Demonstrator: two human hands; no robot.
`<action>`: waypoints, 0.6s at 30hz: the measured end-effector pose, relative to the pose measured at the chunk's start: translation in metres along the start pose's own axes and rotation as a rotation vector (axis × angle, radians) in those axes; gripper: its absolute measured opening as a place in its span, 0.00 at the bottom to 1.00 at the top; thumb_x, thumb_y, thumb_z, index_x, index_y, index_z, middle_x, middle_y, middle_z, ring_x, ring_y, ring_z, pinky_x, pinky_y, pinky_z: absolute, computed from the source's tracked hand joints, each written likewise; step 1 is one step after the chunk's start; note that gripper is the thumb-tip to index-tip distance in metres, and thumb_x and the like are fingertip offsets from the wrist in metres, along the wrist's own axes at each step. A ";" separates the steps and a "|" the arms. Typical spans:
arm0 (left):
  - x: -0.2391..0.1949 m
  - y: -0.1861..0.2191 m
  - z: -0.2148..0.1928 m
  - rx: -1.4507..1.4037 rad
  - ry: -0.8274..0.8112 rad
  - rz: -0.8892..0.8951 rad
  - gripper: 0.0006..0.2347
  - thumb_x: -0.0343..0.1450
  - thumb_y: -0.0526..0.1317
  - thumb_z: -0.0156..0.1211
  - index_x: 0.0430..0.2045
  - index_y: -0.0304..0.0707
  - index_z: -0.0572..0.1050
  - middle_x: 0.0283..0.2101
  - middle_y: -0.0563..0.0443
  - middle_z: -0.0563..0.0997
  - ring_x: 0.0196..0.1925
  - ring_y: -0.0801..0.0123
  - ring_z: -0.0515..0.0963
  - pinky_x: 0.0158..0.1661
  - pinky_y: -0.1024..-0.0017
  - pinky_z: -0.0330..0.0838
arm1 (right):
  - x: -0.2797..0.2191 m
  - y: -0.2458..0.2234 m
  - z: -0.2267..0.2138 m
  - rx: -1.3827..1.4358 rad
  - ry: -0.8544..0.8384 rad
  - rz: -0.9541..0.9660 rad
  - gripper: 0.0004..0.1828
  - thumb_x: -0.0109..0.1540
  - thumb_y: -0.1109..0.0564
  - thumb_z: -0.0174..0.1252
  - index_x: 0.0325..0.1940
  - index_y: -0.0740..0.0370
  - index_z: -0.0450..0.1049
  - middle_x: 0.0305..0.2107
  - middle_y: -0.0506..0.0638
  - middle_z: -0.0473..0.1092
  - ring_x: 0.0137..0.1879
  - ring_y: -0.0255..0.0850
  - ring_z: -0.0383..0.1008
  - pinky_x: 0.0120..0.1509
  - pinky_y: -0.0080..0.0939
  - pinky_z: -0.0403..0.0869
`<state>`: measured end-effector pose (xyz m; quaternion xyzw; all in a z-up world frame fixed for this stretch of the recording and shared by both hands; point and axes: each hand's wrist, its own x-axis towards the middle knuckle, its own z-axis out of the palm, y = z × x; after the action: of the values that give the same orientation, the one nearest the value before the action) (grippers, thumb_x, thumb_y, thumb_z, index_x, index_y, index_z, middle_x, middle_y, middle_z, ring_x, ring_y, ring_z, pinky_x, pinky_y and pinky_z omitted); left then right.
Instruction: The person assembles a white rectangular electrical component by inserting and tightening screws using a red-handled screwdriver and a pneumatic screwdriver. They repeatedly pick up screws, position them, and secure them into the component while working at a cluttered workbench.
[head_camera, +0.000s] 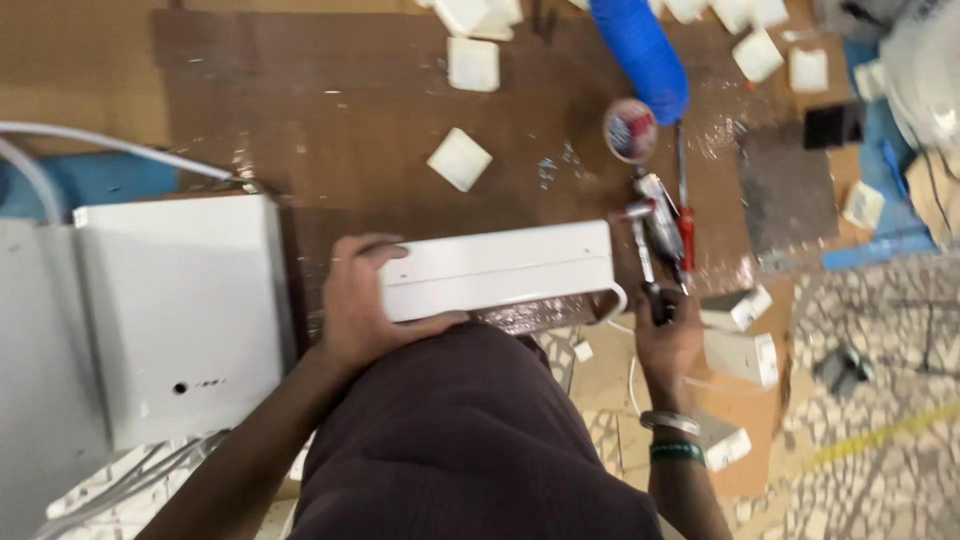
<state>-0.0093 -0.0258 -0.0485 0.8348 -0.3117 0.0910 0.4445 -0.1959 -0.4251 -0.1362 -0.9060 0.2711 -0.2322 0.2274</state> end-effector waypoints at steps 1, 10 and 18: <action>0.000 0.002 0.000 0.045 -0.033 -0.044 0.39 0.49 0.58 0.84 0.44 0.28 0.71 0.51 0.36 0.71 0.52 0.46 0.76 0.48 0.54 0.76 | -0.003 -0.006 -0.003 -0.058 -0.016 -0.039 0.18 0.62 0.53 0.70 0.48 0.67 0.74 0.38 0.60 0.74 0.41 0.52 0.76 0.45 0.49 0.75; 0.001 0.023 0.000 0.083 -0.071 -0.225 0.37 0.50 0.53 0.85 0.44 0.29 0.70 0.54 0.36 0.70 0.55 0.48 0.75 0.52 0.54 0.75 | 0.046 -0.033 -0.006 -0.144 -0.022 -0.016 0.18 0.62 0.53 0.70 0.50 0.64 0.74 0.45 0.61 0.72 0.48 0.59 0.74 0.51 0.55 0.74; 0.001 0.034 0.004 0.159 0.033 -0.086 0.36 0.54 0.47 0.84 0.47 0.27 0.67 0.54 0.37 0.70 0.57 0.44 0.74 0.53 0.53 0.74 | 0.114 0.031 0.065 -0.513 -0.254 -0.122 0.31 0.62 0.57 0.66 0.65 0.70 0.63 0.56 0.68 0.68 0.60 0.61 0.70 0.62 0.58 0.71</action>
<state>-0.0295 -0.0430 -0.0270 0.8784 -0.2598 0.1101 0.3857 -0.0872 -0.4979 -0.1701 -0.9704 0.2351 -0.0540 0.0088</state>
